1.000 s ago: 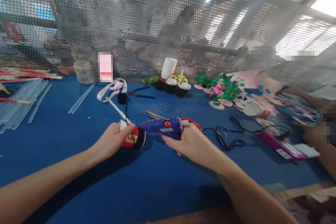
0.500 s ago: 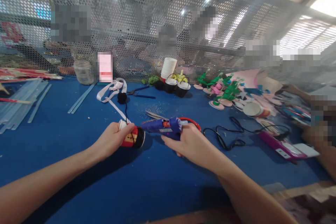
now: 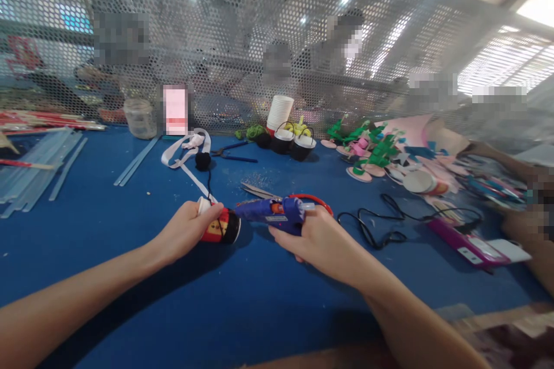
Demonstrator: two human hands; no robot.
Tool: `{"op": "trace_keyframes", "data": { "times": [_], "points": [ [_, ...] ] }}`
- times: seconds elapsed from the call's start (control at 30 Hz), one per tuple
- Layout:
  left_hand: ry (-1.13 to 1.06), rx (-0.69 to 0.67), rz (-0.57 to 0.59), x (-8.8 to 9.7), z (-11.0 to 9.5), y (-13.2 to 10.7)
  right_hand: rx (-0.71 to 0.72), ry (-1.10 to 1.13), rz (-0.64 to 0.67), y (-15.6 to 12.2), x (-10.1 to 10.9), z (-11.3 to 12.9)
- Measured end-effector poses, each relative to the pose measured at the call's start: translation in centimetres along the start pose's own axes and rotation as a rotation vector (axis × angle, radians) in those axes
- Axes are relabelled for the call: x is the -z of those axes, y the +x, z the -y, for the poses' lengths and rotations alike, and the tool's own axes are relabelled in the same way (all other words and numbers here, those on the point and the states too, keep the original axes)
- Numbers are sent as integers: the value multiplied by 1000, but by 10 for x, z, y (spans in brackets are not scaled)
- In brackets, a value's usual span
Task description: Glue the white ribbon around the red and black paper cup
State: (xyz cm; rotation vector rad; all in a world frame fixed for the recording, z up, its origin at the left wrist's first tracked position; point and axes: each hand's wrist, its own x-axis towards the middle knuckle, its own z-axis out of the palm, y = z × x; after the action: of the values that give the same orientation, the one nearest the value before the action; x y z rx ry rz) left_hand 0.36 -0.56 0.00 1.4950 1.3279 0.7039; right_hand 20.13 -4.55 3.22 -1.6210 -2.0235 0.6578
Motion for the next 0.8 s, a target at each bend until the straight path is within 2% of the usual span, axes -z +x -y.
{"op": "trace_keyframes", "data": {
  "times": [0.17, 0.47, 0.8],
  "points": [
    [-56, 4, -9, 0, -1, -2, 34, 5, 19, -5, 3, 3],
    [-89, 44, -20, 0, -1, -1, -12, -58, 66, -8, 3, 5],
    [-146, 84, -11, 0, 0, 1, 205, -117, 2, -9, -1, 4]
  ]
}}
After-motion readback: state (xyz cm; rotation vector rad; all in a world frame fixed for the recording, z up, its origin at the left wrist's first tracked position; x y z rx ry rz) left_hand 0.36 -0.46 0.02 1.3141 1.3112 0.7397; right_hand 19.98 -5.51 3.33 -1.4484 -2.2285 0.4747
